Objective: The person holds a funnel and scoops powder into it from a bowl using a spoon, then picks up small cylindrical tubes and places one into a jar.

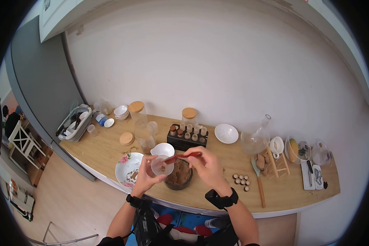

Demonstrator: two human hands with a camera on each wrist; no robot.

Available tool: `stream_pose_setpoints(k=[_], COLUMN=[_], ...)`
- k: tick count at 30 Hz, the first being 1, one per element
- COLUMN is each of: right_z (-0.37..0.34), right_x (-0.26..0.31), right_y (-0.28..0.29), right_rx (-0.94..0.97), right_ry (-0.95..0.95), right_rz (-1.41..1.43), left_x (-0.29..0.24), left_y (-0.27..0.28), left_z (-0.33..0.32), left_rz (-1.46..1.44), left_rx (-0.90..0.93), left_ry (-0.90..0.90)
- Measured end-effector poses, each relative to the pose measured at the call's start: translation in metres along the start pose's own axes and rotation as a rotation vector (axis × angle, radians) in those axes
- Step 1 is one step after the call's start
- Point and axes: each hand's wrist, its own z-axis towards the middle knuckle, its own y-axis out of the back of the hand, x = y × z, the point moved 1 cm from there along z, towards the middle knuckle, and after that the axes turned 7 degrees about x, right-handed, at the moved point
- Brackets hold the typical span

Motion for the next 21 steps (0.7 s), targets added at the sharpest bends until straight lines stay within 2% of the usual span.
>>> stream_pose_setpoints(k=[2, 3, 5, 10, 13, 18, 21], right_z=[-0.004, -0.007, -0.015, -0.031, -0.037, -0.042, -0.043], right_x=[0.007, 0.006, 0.001, -0.050, -0.070, -0.127, -0.134], right_y=[0.008, 0.011, 0.017, 0.013, 0.006, -0.008, -0.005], right_rx=[-0.150, -0.151, -0.326, -0.357, -0.304, -0.313, -0.373], right_ry=[0.017, 0.015, -0.001, -0.116, -0.211, -0.239, -0.254], right_rz=[0.107, 0.106, 0.131, -0.031, -0.237, -0.125, -0.022], left_x=[-0.002, 0.000, 0.003, 0.001, 0.001, 0.000, 0.001], left_y=[0.000, 0.000, 0.001, 0.001, 0.001, 0.002, 0.003], left_z=[-0.001, -0.001, 0.000, -0.002, -0.002, -0.002, -0.004], left_rz=[0.022, 0.020, 0.011, 0.000, -0.013, -0.003, -0.011], left_rx=[-0.006, -0.005, -0.003, -0.018, -0.023, -0.020, -0.016], left_ry=[0.006, 0.008, -0.005, 0.005, 0.007, 0.000, 0.021])
